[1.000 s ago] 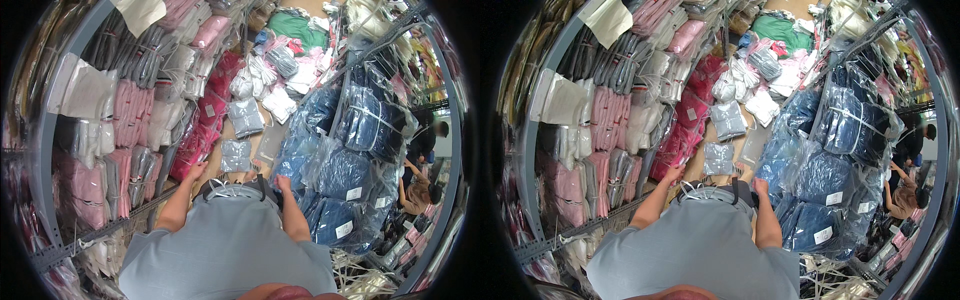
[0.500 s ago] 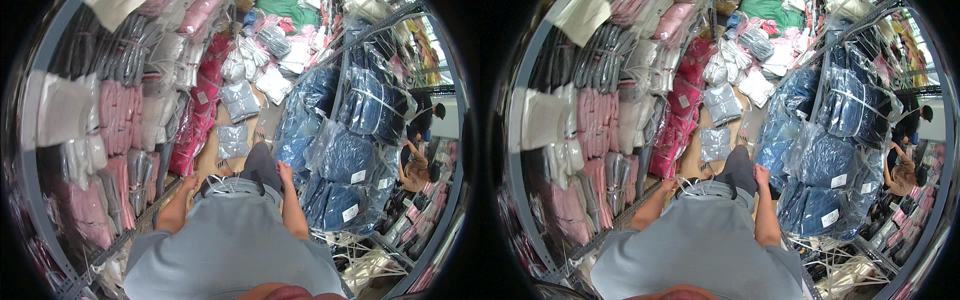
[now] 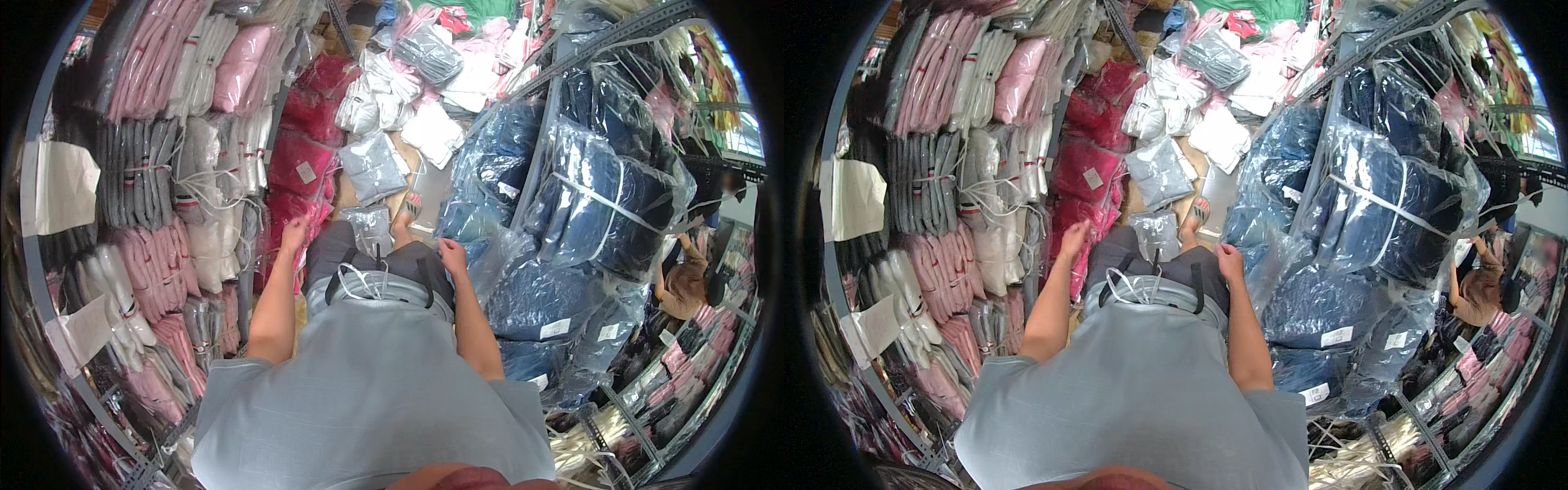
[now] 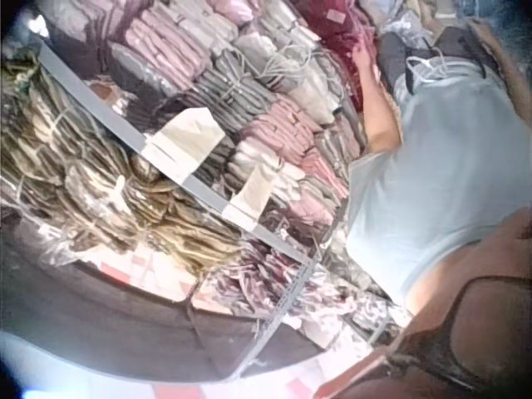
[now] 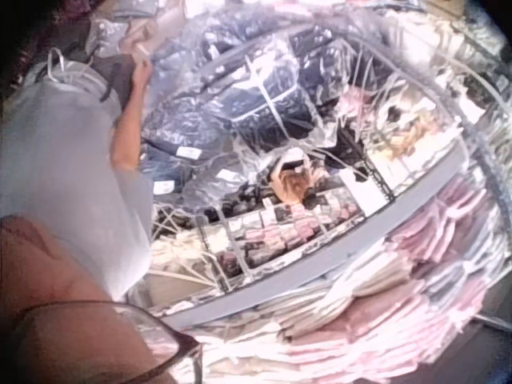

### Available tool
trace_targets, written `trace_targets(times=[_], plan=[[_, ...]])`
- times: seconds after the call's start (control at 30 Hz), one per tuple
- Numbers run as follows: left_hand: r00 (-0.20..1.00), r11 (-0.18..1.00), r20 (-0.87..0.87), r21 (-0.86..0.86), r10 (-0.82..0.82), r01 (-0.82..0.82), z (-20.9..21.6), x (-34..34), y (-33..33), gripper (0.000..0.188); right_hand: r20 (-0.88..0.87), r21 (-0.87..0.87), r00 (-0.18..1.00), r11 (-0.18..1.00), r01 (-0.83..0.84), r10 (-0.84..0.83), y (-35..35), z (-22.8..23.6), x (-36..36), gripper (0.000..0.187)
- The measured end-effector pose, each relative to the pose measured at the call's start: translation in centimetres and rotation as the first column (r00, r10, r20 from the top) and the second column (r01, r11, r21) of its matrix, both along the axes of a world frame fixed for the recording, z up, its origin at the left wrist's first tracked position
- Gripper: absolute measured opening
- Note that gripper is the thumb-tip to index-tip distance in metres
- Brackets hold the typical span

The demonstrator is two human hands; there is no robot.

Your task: The person walks through a cluttered aisle and picks up a packaged garment from a shelf. They inspect the package and place it back on the shelf.

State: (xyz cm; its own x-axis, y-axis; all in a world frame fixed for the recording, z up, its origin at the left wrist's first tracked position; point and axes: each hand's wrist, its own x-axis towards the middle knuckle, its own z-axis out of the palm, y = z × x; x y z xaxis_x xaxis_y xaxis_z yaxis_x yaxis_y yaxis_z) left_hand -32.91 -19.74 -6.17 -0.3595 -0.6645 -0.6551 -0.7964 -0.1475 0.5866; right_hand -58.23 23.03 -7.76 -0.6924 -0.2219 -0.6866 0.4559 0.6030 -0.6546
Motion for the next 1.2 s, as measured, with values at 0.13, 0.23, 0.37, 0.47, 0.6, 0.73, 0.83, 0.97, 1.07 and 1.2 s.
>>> trace_targets(times=[0.13,0.23,0.37,0.47,0.6,0.73,0.83,0.97,1.07,1.2], plan=[[0.997,0.984,-0.078,-0.179,-0.016,0.001,6.5,-11.4,-0.1,0.052,0.036,-0.029,0.999,0.999,0.042,-0.041,0.4,1.2,-3.8,0.035],[0.999,0.977,-0.036,-0.212,-0.037,0.029,6.8,-13.7,0.0,0.051,0.043,-0.02,0.998,0.999,0.045,-0.044,1.8,1.3,-5.3,0.036],[0.996,1.0,0.084,0.004,0.005,-0.005,2.1,-10.7,1.6,0.043,-0.005,0.008,0.999,0.999,0.046,-0.046,3.2,2.5,-6.7,0.036],[0.998,0.994,0.017,0.096,-0.06,0.058,-6.6,-1.8,0.9,0.029,0.026,-0.003,0.993,0.993,0.115,-0.115,4.4,3.5,-6.0,0.036],[0.982,0.976,0.191,0.212,0.001,-0.042,-4.0,-3.7,4.8,0.021,0.049,0.022,0.989,0.99,0.137,-0.138,6.2,-1.2,-6.3,0.034],[0.985,0.975,0.17,0.211,0.028,-0.064,-0.8,-11.2,4.0,0.036,0.067,0.004,0.977,0.979,0.203,-0.202,6.1,-3.0,-6.6,0.027],[0.999,0.982,0.041,0.187,-0.028,0.02,2.1,-17.0,2.2,0.04,0.18,-0.062,0.949,0.96,0.274,-0.259,8.2,-6.9,-6.0,0.027],[0.973,0.994,-0.23,0.106,0.009,0.016,-0.8,-21.5,-1.2,0.038,0.175,-0.036,0.953,0.966,0.256,-0.246,5.8,-2.2,-7.0,0.049],[0.989,0.988,-0.145,0.149,-0.012,0.034,0.0,-24.6,-0.8,0.036,0.144,-0.051,0.961,0.968,0.247,-0.237,5.5,-1.3,-7.8,0.049],[0.989,0.991,-0.136,0.116,-0.05,0.066,-2.5,-23.7,-0.6,0.038,0.181,-0.089,0.95,0.958,0.273,-0.254,5.0,0.4,-8.1,0.05]])
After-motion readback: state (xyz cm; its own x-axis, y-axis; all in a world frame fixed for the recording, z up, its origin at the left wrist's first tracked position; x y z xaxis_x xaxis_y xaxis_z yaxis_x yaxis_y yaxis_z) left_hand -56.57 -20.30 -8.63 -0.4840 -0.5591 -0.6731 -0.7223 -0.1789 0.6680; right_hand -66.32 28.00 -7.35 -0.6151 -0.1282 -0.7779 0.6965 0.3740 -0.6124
